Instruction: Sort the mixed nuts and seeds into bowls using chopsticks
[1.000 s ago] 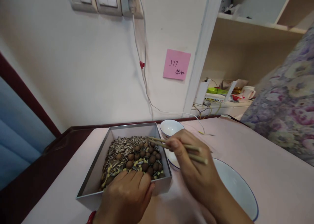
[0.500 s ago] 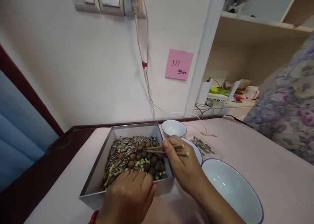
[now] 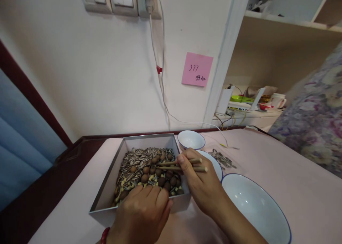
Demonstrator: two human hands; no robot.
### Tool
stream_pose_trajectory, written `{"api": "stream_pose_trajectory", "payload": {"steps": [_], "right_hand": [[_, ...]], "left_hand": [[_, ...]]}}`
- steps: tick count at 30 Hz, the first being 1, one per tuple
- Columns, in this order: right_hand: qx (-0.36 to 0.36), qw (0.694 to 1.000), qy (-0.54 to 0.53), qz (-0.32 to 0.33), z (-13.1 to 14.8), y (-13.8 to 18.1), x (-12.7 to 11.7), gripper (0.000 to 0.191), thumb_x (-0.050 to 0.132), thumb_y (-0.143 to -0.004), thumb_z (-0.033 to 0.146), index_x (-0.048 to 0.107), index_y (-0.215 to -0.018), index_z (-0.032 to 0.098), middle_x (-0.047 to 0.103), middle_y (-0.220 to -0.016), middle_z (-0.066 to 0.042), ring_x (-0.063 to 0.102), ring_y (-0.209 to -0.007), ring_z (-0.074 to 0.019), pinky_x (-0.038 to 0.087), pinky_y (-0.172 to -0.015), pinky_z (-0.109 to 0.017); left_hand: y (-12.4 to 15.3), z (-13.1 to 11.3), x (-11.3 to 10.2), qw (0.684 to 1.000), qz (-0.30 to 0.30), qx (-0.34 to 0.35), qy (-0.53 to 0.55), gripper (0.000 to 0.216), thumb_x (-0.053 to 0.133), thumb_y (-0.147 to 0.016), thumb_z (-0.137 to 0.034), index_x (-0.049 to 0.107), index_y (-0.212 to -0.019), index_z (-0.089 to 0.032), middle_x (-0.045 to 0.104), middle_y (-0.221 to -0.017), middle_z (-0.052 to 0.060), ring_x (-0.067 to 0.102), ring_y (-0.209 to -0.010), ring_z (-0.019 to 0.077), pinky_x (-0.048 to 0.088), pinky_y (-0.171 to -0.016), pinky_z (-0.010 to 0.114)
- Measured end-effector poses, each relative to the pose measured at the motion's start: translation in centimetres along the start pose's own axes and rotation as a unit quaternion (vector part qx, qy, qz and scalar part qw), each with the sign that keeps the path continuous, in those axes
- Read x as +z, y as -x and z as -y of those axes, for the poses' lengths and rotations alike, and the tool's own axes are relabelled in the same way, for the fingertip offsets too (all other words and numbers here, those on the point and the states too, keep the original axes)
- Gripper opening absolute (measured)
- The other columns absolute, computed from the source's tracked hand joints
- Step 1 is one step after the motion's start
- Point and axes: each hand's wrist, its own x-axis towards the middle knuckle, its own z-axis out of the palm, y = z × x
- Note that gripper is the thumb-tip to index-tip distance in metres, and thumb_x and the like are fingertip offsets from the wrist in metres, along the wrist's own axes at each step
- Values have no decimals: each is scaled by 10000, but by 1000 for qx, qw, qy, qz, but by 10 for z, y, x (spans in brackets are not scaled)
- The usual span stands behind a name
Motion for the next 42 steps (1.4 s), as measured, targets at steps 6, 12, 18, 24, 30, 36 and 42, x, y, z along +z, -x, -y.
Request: {"api": "stream_pose_trajectory", "payload": {"steps": [6, 12, 18, 24, 30, 36, 42], "right_hand": [[-6, 1000, 10, 8, 1, 0, 2, 393, 438, -1006, 485, 586, -769, 209, 569, -735, 5, 534, -704, -161, 397, -656, -289], [-21, 1000, 18, 2, 9, 3, -2, 391, 430, -1014, 471, 584, -766, 212, 555, -724, 9, 527, -693, -152, 400, -656, -286], [-57, 997, 39, -16, 10, 4, 0, 365, 439, -1020, 422, 569, -753, 211, 544, -715, 11, 501, -676, -144, 377, -633, -279], [-56, 997, 46, 26, 8, 4, 7, 344, 429, -1025, 396, 557, -765, 210, 538, -743, 5, 510, -689, -145, 386, -639, -278], [-70, 996, 46, 33, 11, 4, 10, 336, 424, -1022, 379, 532, -749, 215, 510, -734, 4, 497, -683, -153, 384, -629, -279], [-79, 995, 45, 36, 13, 5, 11, 322, 433, -1017, 369, 543, -757, 216, 519, -734, 5, 501, -670, -146, 387, -621, -271], [-86, 995, 54, 18, 13, 7, 11, 342, 429, -1018, 363, 505, -720, 216, 505, -718, 8, 487, -655, -140, 378, -607, -270]], "left_hand": [[0, 0, 1, 1000, 0, 0, -1, 165, 591, -850, -251, 482, -726, -257, 553, -612, -24, 540, -518, 226, 412, -508, 394], [-2, 0, 0, 1000, -12, -1, 1, 173, 596, -826, -226, 483, -699, -254, 553, -597, -20, 538, -504, 225, 422, -498, 390], [-2, 0, -2, 1000, -8, 1, 6, 165, 607, -820, -223, 490, -708, -250, 560, -602, -23, 551, -506, 225, 433, -497, 385], [-2, 0, -1, 1000, -15, 2, 3, 174, 590, -833, -220, 483, -699, -247, 559, -594, -20, 550, -500, 223, 432, -498, 380], [-1, 0, -1, 1000, 7, 6, 6, 157, 577, -855, -223, 489, -727, -247, 569, -615, -18, 561, -522, 226, 437, -514, 385], [2, 1, 2, 1000, 15, 8, 2, 166, 577, -874, -232, 481, -740, -254, 565, -627, -23, 558, -533, 230, 429, -515, 397], [1, 1, 1, 1000, 4, 6, 0, 177, 590, -861, -231, 484, -721, -252, 563, -612, -21, 553, -521, 229, 419, -514, 397]]}}
